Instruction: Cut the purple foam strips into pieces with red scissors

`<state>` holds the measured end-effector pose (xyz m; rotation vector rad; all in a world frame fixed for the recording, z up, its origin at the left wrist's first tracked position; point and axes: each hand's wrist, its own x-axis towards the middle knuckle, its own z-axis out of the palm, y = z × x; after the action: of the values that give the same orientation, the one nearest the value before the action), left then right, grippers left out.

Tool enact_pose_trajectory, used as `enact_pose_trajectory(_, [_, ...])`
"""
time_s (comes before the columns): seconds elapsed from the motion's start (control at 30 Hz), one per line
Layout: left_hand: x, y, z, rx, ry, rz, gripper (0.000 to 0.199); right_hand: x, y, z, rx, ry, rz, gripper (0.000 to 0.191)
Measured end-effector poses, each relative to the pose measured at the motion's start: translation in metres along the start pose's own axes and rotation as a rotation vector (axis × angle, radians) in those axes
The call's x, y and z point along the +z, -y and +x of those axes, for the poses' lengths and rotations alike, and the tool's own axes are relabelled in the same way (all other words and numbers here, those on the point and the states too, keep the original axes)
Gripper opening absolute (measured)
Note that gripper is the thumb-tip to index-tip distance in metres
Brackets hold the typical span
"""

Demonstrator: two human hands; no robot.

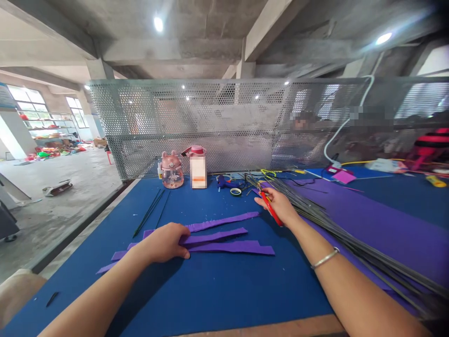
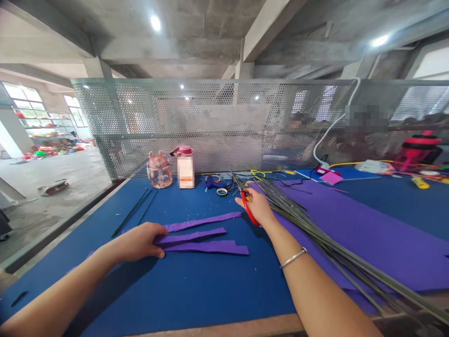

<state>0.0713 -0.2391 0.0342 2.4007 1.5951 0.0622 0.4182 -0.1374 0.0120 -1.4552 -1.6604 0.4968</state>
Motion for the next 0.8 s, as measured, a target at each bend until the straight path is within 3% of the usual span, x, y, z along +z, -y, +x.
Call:
enact_pose_trajectory(0.13, [0.003, -0.007, -0.002, 0.013, -0.01, 0.05, 0.013, 0.008, -0.006, 0.002, -0.049, 0.012, -0.151, 0.039])
enact_pose_trajectory(0.3, [0.006, -0.02, -0.002, 0.007, -0.06, 0.132, 0.008, 0.025, -0.006, -0.001, -0.151, 0.247, -0.128, 0.041])
enact_pose_trajectory(0.4, [0.009, -0.022, 0.002, -0.003, -0.097, 0.15, 0.016, 0.026, -0.001, -0.004, -0.185, 0.396, -0.067, 0.039])
enact_pose_trajectory(0.57, [0.008, -0.012, 0.013, -0.02, -0.107, 0.093, 0.048, 0.021, -0.001, -0.003, -0.158, 0.337, -0.014, 0.04])
enact_pose_trajectory(0.8, [0.004, -0.005, 0.023, 0.161, -0.041, 0.047, 0.029, 0.022, 0.004, -0.008, -0.152, 0.445, -0.022, 0.04])
